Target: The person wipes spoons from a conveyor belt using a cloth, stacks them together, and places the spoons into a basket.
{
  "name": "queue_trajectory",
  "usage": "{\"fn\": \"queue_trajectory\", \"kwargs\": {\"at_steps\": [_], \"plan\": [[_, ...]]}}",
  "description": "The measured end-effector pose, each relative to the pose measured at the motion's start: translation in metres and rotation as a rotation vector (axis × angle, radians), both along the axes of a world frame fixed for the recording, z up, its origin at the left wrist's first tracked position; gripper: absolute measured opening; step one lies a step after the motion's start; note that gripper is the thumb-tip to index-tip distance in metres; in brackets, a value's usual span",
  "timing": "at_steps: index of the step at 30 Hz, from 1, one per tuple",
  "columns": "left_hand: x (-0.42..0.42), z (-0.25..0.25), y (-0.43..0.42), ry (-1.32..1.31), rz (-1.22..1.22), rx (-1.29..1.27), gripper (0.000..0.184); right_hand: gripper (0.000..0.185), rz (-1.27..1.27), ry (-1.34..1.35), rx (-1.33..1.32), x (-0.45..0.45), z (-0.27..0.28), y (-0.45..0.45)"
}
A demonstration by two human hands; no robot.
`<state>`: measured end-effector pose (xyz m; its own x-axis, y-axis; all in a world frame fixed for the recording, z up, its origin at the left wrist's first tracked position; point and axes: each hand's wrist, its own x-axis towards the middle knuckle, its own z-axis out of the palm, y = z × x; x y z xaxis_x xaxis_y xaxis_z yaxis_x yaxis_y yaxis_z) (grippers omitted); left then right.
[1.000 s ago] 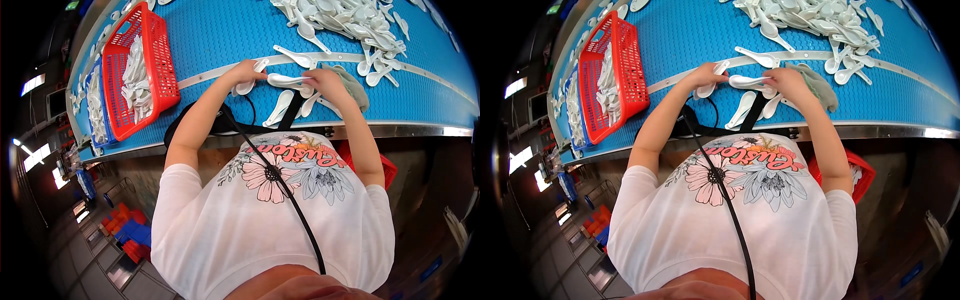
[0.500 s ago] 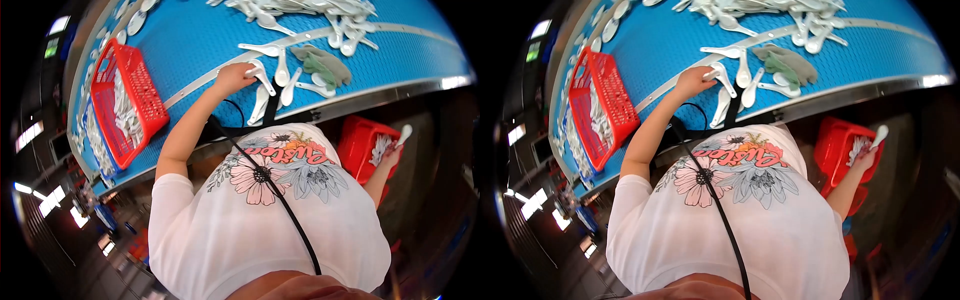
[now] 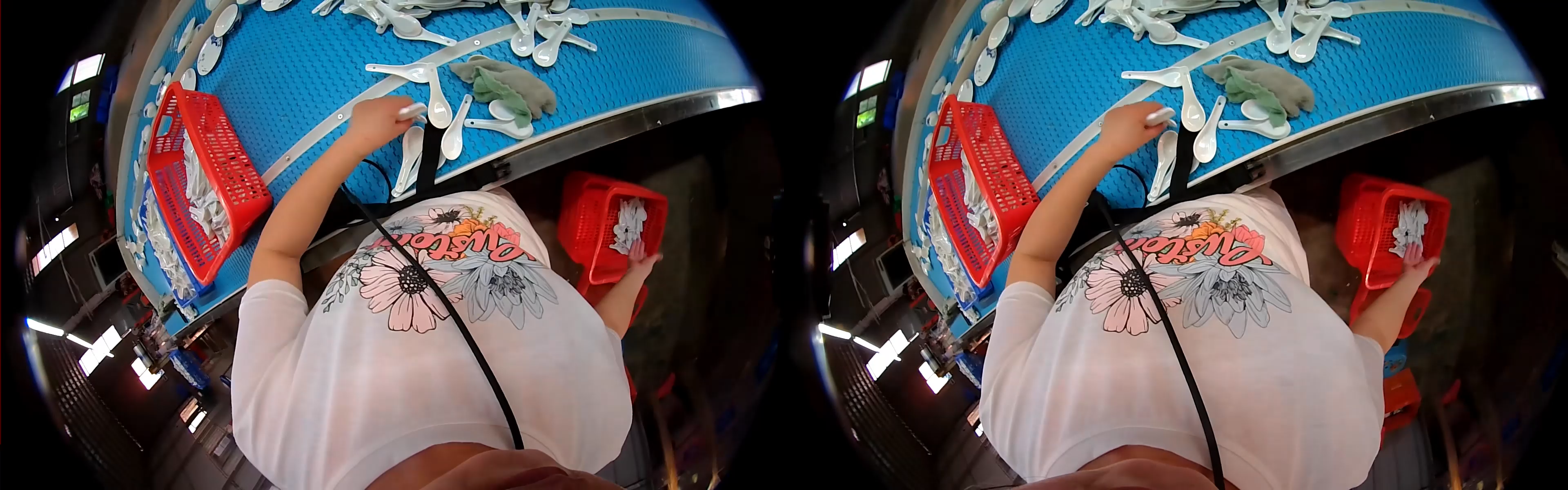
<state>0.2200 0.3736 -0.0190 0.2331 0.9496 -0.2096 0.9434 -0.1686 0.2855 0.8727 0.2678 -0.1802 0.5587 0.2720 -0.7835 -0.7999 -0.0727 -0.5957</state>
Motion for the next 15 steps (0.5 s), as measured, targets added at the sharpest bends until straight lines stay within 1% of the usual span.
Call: {"fn": "queue_trajectory", "kwargs": {"at_steps": [1,3,4,5,6,7,9,10,11,13,14,15], "plan": [[-0.001,0.005,-0.001,-0.005,0.007,0.005,0.024,0.073,0.132,-0.144,-0.050,-0.025,0.023,0.023],[-0.004,0.017,0.000,-0.122,0.363,-0.043,0.027,0.060,0.484,-0.404,0.065,-0.060,0.044,0.061],[-0.010,0.014,0.000,-0.123,0.375,-0.036,0.027,0.052,0.607,-0.532,0.071,-0.094,0.066,0.084],[-0.019,0.007,0.001,-0.337,0.498,-0.048,0.028,0.045,0.730,-0.661,0.080,-0.131,0.088,0.106],[-0.026,0.005,0.001,-0.553,0.618,-0.056,0.028,0.041,0.852,-0.743,0.180,-0.165,0.105,0.125],[-0.027,0.011,0.000,-0.552,0.631,-0.042,0.028,0.037,0.971,-0.823,0.285,-0.196,0.114,0.141],[-0.024,0.024,-0.001,-0.916,0.870,-0.108,0.027,0.036,1.190,-1.041,0.613,-0.254,0.110,0.174],[-0.026,0.025,-0.001,-1.026,0.899,-0.119,0.027,0.036,1.331,-1.199,0.626,-0.290,0.125,0.182],[-0.025,0.028,-0.001,-1.027,0.904,-0.103,0.027,0.036,1.467,-1.361,0.635,-0.324,0.140,0.188],[-0.021,0.035,-0.002,-1.231,0.953,-0.123,0.027,0.036,1.506,-1.801,0.844,-0.369,0.141,0.204],[-0.024,0.035,-0.004,-1.269,0.931,-0.138,0.028,0.036,1.508,-1.806,0.862,-0.378,0.138,0.211],[-0.023,0.038,-0.006,-1.274,0.938,-0.123,0.028,0.034,1.727,-1.638,0.623,-0.388,0.137,0.216]]}}
